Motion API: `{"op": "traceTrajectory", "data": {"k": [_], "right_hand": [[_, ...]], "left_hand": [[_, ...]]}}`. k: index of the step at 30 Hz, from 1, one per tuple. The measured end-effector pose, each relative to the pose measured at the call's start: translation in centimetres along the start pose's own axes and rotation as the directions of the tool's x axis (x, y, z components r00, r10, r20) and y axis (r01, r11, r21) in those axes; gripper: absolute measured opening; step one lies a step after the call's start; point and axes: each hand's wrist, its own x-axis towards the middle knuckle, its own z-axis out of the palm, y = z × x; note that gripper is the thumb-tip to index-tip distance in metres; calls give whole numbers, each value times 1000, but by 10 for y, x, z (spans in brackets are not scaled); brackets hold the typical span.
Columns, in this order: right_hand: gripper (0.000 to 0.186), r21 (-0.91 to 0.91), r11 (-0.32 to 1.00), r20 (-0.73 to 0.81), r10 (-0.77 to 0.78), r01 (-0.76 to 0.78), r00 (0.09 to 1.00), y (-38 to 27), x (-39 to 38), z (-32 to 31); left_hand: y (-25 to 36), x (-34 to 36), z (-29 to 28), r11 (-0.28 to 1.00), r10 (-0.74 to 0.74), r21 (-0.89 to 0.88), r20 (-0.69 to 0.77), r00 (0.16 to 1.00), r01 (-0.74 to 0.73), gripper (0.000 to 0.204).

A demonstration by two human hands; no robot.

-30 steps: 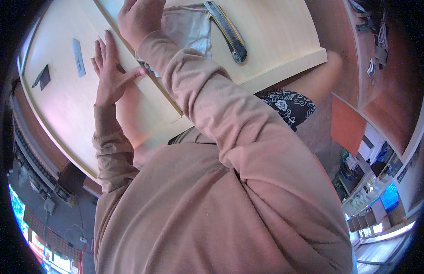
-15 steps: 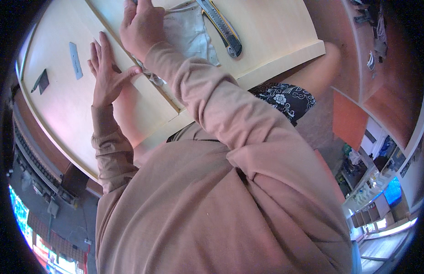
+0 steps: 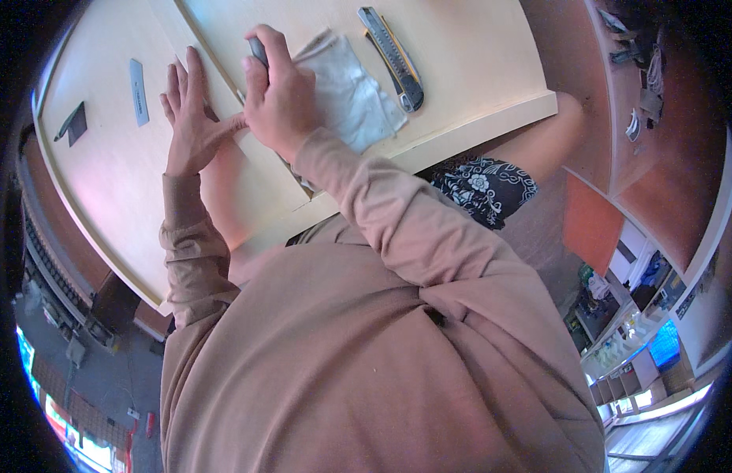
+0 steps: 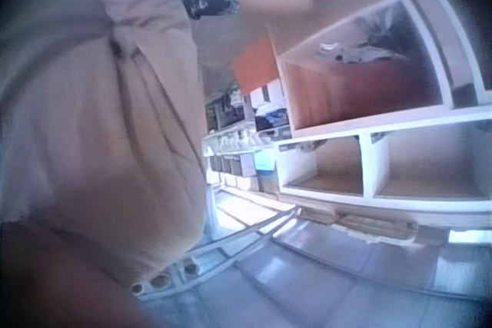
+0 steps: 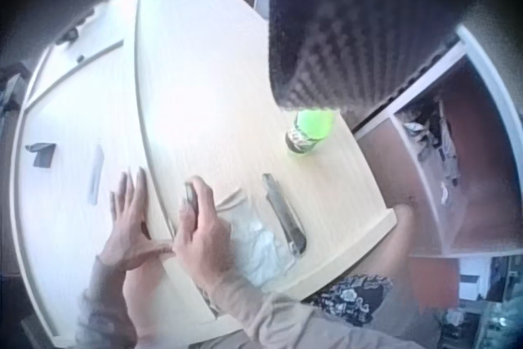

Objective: The person uses a metal file and a utility knife to smooth and scrape a seam on a light-colored wooden furniture piece. They repeatedly file the joint, wipe away debris with a cloth, and scrape the area with the knife to remove excess material.

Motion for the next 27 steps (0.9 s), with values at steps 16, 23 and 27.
{"op": "traceTrajectory", "data": {"k": [16, 23, 27], "right_hand": [[33, -66, 998, 67, -5, 9, 998, -7, -17, -18], [27, 3, 973, 187, 226, -230, 956, -15, -25, -21], [30, -7, 998, 89, 59, -59, 994, -3, -12, -17]], "left_hand": [[1, -2, 2, 1000, 1, -1, -25, 1000, -1, 165], [0, -2, 2, 1000, -8, 9, -19, 1000, 8, 162], [-1, 0, 2, 1000, 12, -14, -35, 999, -12, 160]]}}
